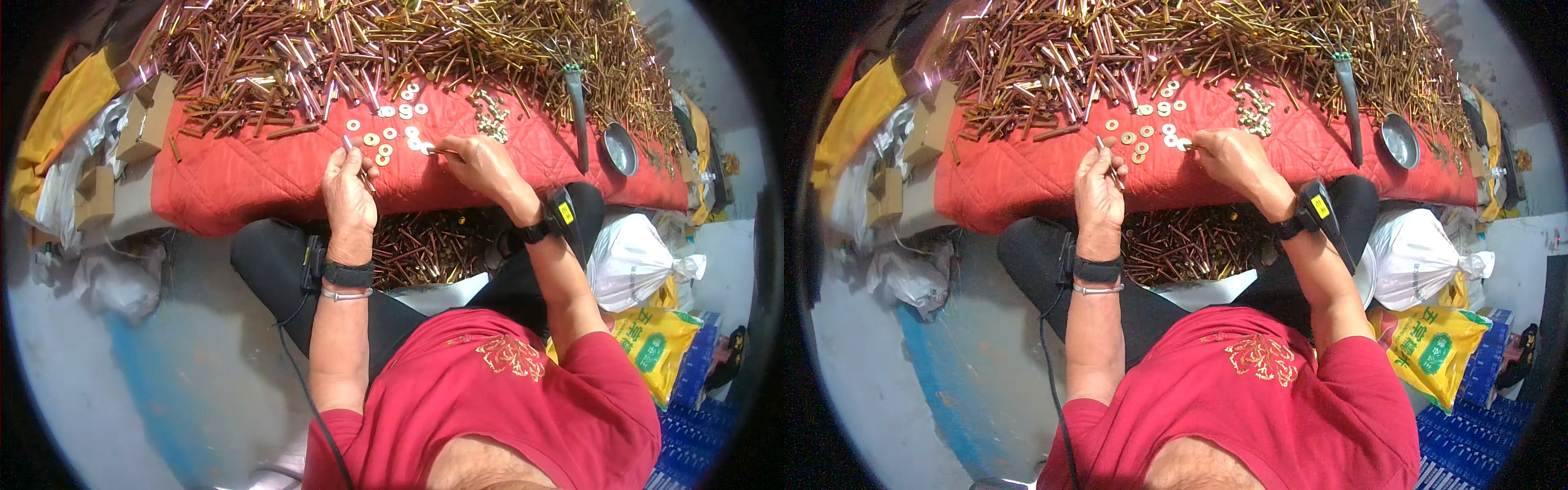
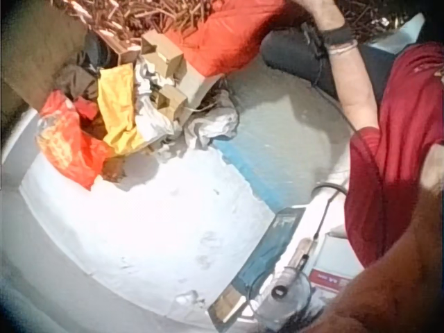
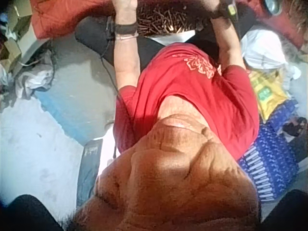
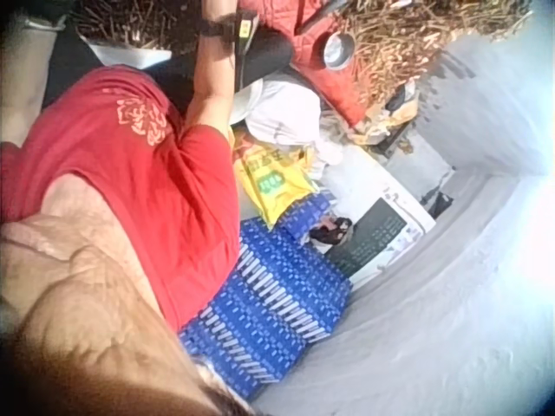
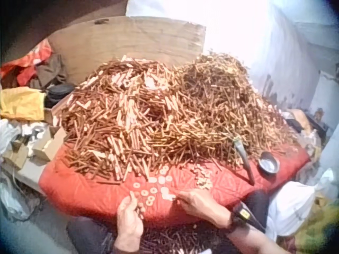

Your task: Manually assembling small metal tubes and washers/rings onto pins on a padded workspace.

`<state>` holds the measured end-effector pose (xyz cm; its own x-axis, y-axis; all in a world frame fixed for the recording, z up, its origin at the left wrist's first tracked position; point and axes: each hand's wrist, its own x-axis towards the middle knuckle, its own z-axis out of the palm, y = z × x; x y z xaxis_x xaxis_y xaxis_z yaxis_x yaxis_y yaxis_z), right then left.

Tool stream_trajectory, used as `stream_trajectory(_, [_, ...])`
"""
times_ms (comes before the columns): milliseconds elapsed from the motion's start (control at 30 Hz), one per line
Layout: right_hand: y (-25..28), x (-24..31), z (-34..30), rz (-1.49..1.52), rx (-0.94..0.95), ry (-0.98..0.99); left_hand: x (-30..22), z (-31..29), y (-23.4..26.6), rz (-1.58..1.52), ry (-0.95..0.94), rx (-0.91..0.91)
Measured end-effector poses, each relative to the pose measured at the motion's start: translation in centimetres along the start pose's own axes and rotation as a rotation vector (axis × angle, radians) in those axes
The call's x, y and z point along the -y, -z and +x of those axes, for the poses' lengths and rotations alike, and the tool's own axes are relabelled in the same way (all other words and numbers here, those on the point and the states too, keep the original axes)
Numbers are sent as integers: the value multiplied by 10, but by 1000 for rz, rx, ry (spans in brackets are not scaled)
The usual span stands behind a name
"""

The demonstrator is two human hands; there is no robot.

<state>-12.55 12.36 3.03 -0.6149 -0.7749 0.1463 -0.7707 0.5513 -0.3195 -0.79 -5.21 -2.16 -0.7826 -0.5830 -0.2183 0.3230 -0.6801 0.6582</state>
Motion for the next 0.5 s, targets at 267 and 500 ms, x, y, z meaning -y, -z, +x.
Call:
stream_trajectory(267, [15, 15, 36, -365, 268, -16, 3, -1, -6, -25, 17, 36])
stream_trajectory(500, [11, -8, 52, -235, 466, 181, 5, -4, -12, -152, 76, 102])
